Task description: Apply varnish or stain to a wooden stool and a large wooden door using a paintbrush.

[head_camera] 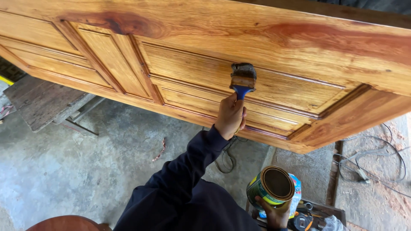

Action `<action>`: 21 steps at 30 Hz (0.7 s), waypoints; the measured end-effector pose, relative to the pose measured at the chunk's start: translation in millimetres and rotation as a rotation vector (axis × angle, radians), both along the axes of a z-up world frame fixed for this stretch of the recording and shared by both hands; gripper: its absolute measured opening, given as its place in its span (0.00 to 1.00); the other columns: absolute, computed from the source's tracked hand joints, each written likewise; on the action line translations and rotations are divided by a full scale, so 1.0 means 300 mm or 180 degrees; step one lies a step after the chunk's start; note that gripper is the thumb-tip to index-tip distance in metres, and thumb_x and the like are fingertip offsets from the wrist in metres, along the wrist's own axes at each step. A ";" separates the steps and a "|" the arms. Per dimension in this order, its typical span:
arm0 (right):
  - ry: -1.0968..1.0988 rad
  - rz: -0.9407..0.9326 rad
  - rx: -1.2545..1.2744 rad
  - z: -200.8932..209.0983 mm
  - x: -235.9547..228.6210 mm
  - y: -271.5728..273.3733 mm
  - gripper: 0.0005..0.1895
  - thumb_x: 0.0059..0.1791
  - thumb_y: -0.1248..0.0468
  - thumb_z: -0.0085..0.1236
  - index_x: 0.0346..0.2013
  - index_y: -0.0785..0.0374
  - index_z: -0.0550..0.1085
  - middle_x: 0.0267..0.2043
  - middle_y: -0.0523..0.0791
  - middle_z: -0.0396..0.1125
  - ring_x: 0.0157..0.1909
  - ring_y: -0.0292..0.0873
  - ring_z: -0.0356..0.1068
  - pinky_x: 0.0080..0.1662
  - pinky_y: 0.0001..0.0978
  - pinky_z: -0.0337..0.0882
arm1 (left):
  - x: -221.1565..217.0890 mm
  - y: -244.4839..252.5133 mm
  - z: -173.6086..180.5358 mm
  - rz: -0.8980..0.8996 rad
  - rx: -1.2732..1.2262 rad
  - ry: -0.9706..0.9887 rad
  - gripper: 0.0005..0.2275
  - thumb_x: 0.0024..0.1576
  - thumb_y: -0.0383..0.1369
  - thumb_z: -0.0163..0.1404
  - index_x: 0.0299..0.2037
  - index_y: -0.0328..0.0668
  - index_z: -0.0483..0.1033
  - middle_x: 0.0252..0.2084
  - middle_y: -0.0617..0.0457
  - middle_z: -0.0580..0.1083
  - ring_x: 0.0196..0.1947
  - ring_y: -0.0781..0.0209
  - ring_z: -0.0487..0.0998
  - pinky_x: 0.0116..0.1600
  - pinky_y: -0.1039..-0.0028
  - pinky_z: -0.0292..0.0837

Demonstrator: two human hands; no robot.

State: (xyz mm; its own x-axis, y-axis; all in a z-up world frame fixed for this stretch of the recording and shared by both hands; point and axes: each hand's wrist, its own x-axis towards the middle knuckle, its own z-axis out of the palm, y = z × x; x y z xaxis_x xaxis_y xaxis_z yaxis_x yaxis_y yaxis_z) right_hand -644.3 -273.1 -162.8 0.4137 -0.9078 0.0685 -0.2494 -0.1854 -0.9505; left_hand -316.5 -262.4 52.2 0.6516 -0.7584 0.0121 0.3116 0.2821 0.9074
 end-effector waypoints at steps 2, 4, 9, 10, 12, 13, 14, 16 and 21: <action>-0.0235 -0.0055 0.0069 0.004 -0.027 0.005 0.51 0.30 0.65 0.78 0.64 0.66 0.63 0.56 0.47 0.70 0.55 0.43 0.71 0.54 0.35 0.72 | -0.042 -0.036 0.003 0.0147 -0.0101 0.0219 0.08 0.67 0.28 0.38 0.45 0.33 0.70 0.21 0.54 0.65 0.09 0.69 0.62 0.12 0.76 0.56; -0.0343 -0.0120 0.0037 0.012 -0.045 0.016 0.50 0.29 0.65 0.78 0.63 0.66 0.63 0.55 0.47 0.70 0.54 0.42 0.71 0.54 0.34 0.72 | -0.085 -0.069 -0.007 0.0131 -0.0157 0.0251 0.08 0.66 0.27 0.37 0.46 0.34 0.69 0.21 0.55 0.65 0.09 0.69 0.61 0.12 0.75 0.56; -0.0720 -0.0158 0.0221 -0.042 -0.103 0.019 0.48 0.30 0.65 0.78 0.61 0.66 0.64 0.54 0.48 0.70 0.53 0.40 0.71 0.52 0.32 0.72 | -0.213 -0.150 0.001 0.0050 -0.0486 0.0258 0.08 0.65 0.26 0.36 0.50 0.40 0.67 0.23 0.56 0.66 0.09 0.71 0.61 0.12 0.76 0.57; -0.0512 -0.0202 0.0343 -0.049 -0.115 0.017 0.46 0.31 0.66 0.78 0.59 0.66 0.65 0.53 0.48 0.71 0.51 0.41 0.72 0.51 0.33 0.73 | -0.238 -0.169 -0.001 0.0131 -0.0468 0.0242 0.08 0.66 0.27 0.35 0.50 0.40 0.66 0.23 0.56 0.65 0.10 0.71 0.61 0.13 0.76 0.57; -0.0306 -0.0258 0.0460 -0.055 -0.124 0.022 0.44 0.31 0.67 0.78 0.57 0.67 0.66 0.51 0.49 0.73 0.50 0.42 0.73 0.50 0.34 0.74 | -0.286 -0.214 -0.014 0.0199 -0.0453 0.0228 0.07 0.67 0.27 0.35 0.50 0.41 0.66 0.24 0.56 0.65 0.11 0.72 0.60 0.13 0.76 0.57; -0.0382 -0.0279 0.0260 -0.052 -0.126 0.028 0.45 0.31 0.68 0.78 0.59 0.67 0.64 0.52 0.49 0.71 0.51 0.41 0.71 0.51 0.33 0.73 | -0.312 -0.240 -0.025 0.0219 -0.0445 0.0252 0.06 0.67 0.26 0.35 0.49 0.39 0.65 0.23 0.55 0.65 0.10 0.70 0.61 0.13 0.75 0.57; -0.0457 -0.0300 0.0059 -0.049 -0.128 0.034 0.47 0.31 0.69 0.77 0.61 0.67 0.62 0.54 0.48 0.69 0.52 0.41 0.70 0.52 0.32 0.72 | -0.338 -0.266 -0.036 0.0238 -0.0437 0.0277 0.06 0.66 0.25 0.35 0.47 0.37 0.64 0.23 0.54 0.65 0.10 0.68 0.62 0.12 0.74 0.58; -0.0583 -0.0357 0.0259 -0.055 -0.145 0.033 0.50 0.31 0.70 0.76 0.63 0.66 0.60 0.54 0.47 0.69 0.52 0.41 0.70 0.51 0.32 0.73 | -0.380 -0.315 -0.083 0.0181 -0.0586 0.0309 0.06 0.65 0.23 0.35 0.48 0.37 0.63 0.24 0.54 0.64 0.11 0.68 0.62 0.13 0.73 0.58; -0.0279 -0.0685 0.1422 -0.117 -0.194 0.024 0.53 0.35 0.76 0.77 0.69 0.65 0.56 0.53 0.59 0.71 0.36 0.61 0.66 0.32 0.57 0.61 | -0.499 -0.317 0.058 -0.0147 -0.0207 0.0377 0.11 0.62 0.24 0.34 0.53 0.40 0.63 0.21 0.53 0.63 0.08 0.69 0.60 0.11 0.74 0.56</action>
State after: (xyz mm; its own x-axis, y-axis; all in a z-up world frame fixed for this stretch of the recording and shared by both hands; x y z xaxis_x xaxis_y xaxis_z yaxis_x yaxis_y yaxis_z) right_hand -702.3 -265.9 -197.9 0.2239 -0.9205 -0.3202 -0.1531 0.2913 -0.9443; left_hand -466.2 -357.3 69.5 0.6159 -0.7877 -0.0128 0.4293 0.3220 0.8438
